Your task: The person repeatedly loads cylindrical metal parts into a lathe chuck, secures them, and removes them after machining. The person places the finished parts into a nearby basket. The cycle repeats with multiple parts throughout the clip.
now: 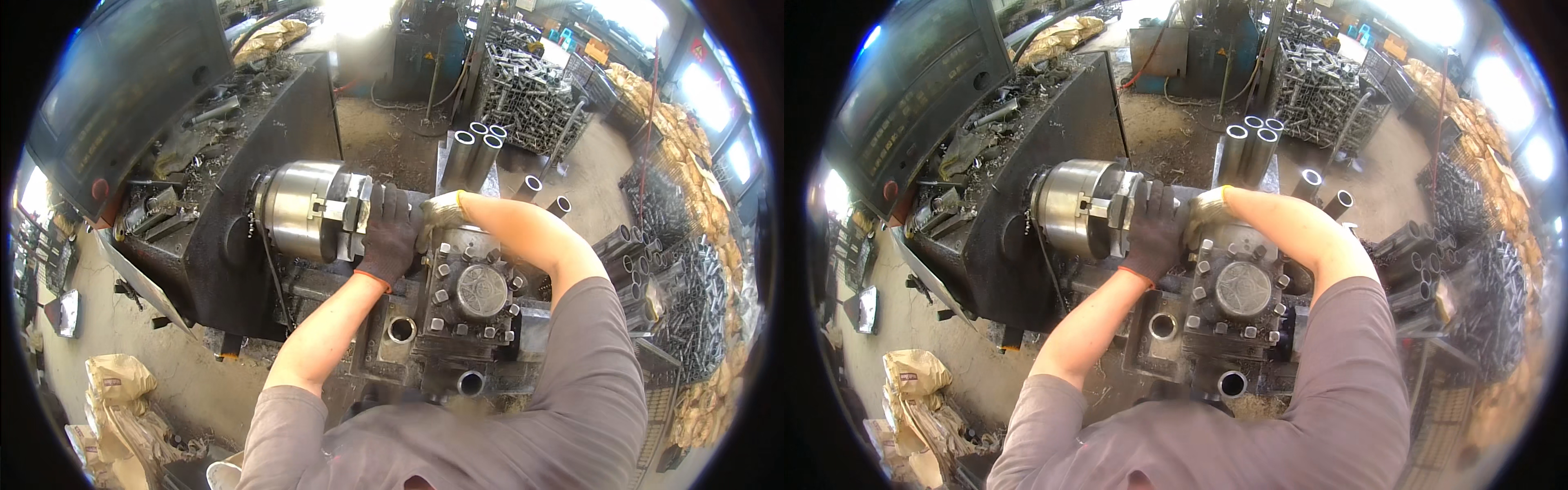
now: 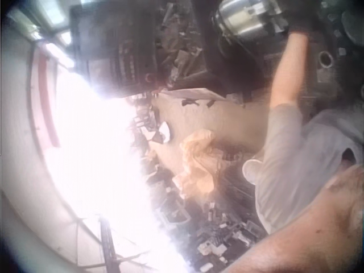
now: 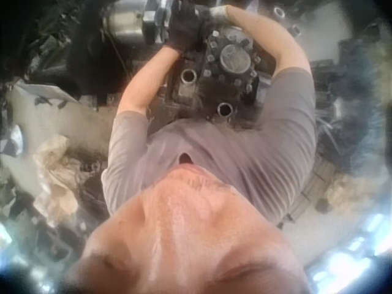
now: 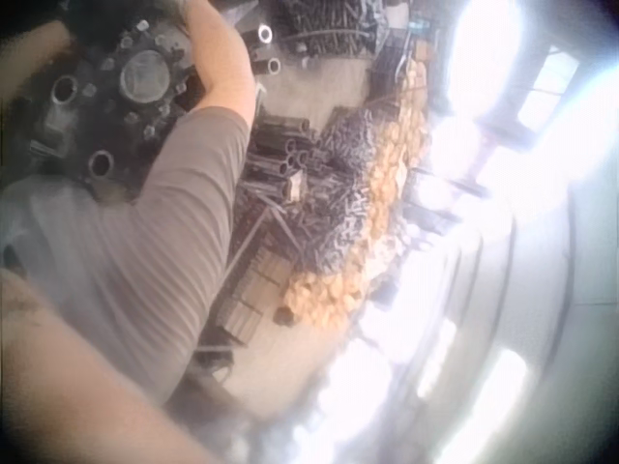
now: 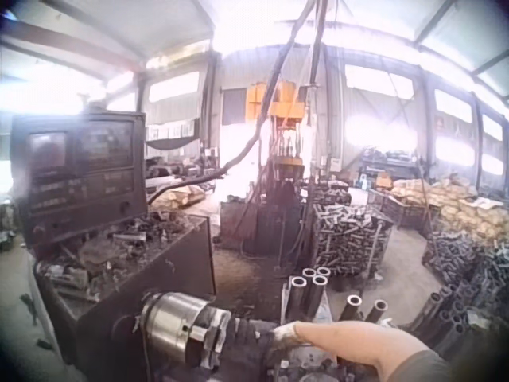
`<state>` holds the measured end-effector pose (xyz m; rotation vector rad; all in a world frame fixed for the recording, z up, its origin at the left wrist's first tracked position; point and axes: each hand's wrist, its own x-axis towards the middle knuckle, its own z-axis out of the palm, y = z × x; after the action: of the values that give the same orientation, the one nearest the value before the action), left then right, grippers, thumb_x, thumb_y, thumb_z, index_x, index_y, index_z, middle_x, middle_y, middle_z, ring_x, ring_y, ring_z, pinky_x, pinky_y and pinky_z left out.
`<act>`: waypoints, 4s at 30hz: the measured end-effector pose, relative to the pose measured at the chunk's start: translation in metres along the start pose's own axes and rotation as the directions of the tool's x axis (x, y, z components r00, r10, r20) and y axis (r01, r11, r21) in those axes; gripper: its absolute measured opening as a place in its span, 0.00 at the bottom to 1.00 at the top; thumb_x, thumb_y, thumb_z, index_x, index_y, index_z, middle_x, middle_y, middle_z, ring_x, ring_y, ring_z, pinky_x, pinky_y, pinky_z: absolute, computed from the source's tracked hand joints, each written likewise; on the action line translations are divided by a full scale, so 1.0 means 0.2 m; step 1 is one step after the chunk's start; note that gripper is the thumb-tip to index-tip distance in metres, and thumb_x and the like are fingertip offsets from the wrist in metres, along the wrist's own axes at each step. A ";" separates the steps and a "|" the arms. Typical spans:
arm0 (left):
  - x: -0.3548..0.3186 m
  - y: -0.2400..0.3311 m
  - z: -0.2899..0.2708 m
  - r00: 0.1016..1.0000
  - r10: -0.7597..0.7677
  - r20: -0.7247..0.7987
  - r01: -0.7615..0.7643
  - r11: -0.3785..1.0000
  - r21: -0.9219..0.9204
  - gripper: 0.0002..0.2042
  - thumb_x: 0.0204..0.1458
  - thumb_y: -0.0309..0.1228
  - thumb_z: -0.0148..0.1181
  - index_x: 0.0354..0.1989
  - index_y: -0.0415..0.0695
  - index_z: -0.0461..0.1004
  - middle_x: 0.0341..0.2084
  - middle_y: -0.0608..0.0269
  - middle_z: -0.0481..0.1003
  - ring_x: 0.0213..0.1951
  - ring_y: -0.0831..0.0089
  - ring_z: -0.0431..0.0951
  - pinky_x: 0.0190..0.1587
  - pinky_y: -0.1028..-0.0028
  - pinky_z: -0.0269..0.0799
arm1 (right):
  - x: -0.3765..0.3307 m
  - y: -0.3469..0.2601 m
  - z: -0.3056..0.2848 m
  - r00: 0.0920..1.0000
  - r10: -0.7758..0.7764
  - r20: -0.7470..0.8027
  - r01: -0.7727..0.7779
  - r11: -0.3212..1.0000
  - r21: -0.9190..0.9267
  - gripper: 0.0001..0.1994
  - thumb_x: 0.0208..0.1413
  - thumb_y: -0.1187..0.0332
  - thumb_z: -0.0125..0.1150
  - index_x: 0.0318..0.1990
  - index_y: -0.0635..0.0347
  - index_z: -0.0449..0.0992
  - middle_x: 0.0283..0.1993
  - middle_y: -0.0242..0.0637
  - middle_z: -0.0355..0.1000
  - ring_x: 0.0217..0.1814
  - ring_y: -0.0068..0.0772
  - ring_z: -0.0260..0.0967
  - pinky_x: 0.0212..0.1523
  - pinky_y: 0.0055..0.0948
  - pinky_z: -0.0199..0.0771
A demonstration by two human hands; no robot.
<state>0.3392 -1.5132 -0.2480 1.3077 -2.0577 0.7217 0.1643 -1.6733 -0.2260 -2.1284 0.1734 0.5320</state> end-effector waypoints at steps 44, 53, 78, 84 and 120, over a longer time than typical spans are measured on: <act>-0.01 -0.17 -0.80 0.528 -0.269 0.806 0.641 0.748 -0.170 0.28 0.57 0.50 0.66 0.63 0.49 0.77 0.45 0.51 0.85 0.42 0.55 0.88 0.49 0.58 0.82 | -0.46 -1.00 0.23 0.567 -0.010 -0.824 -0.716 0.489 -0.498 0.11 0.54 0.62 0.66 0.42 0.54 0.81 0.36 0.43 0.83 0.40 0.51 0.84 0.43 0.47 0.84; -0.29 0.23 0.01 0.608 -0.317 0.728 0.662 0.709 -0.244 0.25 0.62 0.39 0.58 0.69 0.55 0.68 0.54 0.45 0.81 0.49 0.42 0.83 0.53 0.49 0.78 | -0.64 -0.75 0.28 0.247 0.501 -0.830 -0.920 0.390 -0.039 0.22 0.46 0.55 0.68 0.47 0.56 0.85 0.39 0.53 0.84 0.44 0.55 0.84 0.49 0.49 0.83; -2.12 -0.78 -1.09 -0.430 -0.639 0.638 0.088 -0.733 -0.675 0.23 0.69 0.59 0.50 0.26 0.57 0.68 0.19 0.76 0.64 0.19 0.72 0.61 0.30 0.66 0.67 | 0.06 -0.30 -0.01 0.875 0.382 -0.296 -0.186 0.832 0.523 0.52 0.54 0.74 0.63 0.83 0.63 0.38 0.69 0.58 0.69 0.54 0.40 0.79 0.45 0.36 0.88; -2.42 -0.92 -1.01 -0.207 -0.784 0.586 0.544 -0.590 -0.597 0.19 0.68 0.54 0.54 0.28 0.56 0.71 0.19 0.72 0.68 0.16 0.70 0.62 0.28 0.64 0.66 | -0.16 -0.20 0.12 0.765 0.310 -0.564 -0.167 0.942 0.292 0.45 0.60 0.68 0.65 0.82 0.64 0.47 0.68 0.59 0.74 0.62 0.40 0.80 0.55 0.44 0.85; -0.81 0.38 -1.67 0.828 -0.043 0.559 0.561 0.047 -0.827 0.45 0.45 0.32 0.83 0.74 0.43 0.67 0.69 0.58 0.68 0.70 0.63 0.68 0.71 0.60 0.69 | -0.43 -1.75 1.61 0.505 -0.037 -0.862 0.383 0.905 0.185 0.25 0.51 0.63 0.79 0.55 0.61 0.80 0.50 0.39 0.83 0.48 0.33 0.83 0.50 0.33 0.85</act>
<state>0.3886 -1.1506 -0.1483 0.9222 -1.6630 -1.1929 0.0989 -1.2161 -0.0849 -1.8195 0.5011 -0.7182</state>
